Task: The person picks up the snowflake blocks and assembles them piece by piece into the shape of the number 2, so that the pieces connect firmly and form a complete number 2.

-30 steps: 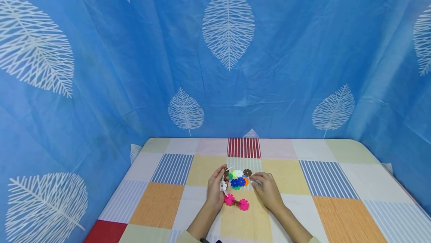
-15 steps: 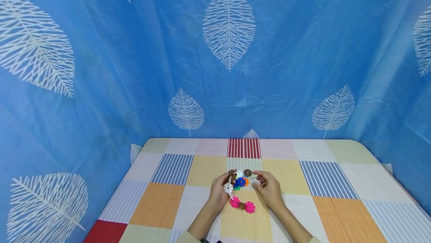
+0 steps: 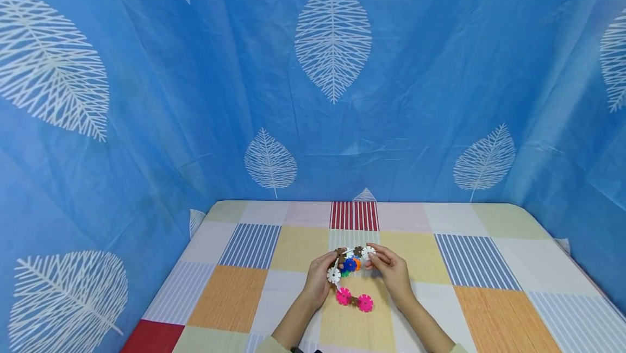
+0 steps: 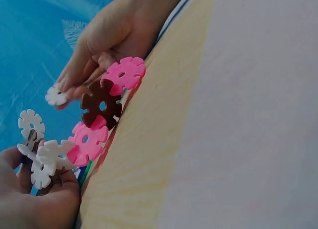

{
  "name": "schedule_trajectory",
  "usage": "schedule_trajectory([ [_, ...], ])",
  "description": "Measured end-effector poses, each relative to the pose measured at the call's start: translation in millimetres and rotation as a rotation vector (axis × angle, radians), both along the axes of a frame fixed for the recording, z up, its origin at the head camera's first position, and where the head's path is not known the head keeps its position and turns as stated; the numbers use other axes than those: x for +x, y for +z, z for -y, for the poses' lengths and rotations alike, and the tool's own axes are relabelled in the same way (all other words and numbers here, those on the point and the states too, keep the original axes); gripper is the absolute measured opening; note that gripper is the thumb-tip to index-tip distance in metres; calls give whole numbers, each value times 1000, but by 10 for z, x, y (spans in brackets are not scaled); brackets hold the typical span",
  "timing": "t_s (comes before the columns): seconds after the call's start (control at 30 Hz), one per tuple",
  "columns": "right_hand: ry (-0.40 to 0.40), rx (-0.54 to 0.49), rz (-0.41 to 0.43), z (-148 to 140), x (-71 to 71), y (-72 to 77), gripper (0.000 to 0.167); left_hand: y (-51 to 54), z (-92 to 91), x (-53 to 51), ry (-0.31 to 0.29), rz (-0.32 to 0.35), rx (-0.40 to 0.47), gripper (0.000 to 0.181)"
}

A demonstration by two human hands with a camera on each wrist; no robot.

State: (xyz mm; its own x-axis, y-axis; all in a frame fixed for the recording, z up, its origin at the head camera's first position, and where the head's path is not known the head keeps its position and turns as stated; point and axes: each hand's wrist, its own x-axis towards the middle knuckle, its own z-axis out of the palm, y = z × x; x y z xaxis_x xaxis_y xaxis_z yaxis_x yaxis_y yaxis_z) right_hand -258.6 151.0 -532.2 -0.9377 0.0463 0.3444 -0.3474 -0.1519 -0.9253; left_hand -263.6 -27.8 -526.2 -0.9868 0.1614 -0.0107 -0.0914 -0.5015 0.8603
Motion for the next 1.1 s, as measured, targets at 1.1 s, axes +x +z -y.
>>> schedule_trajectory([
  [1.1, -15, 115, -49, 50, 0, 44, 23, -10, 6, 47, -63, -73, -197, 33],
])
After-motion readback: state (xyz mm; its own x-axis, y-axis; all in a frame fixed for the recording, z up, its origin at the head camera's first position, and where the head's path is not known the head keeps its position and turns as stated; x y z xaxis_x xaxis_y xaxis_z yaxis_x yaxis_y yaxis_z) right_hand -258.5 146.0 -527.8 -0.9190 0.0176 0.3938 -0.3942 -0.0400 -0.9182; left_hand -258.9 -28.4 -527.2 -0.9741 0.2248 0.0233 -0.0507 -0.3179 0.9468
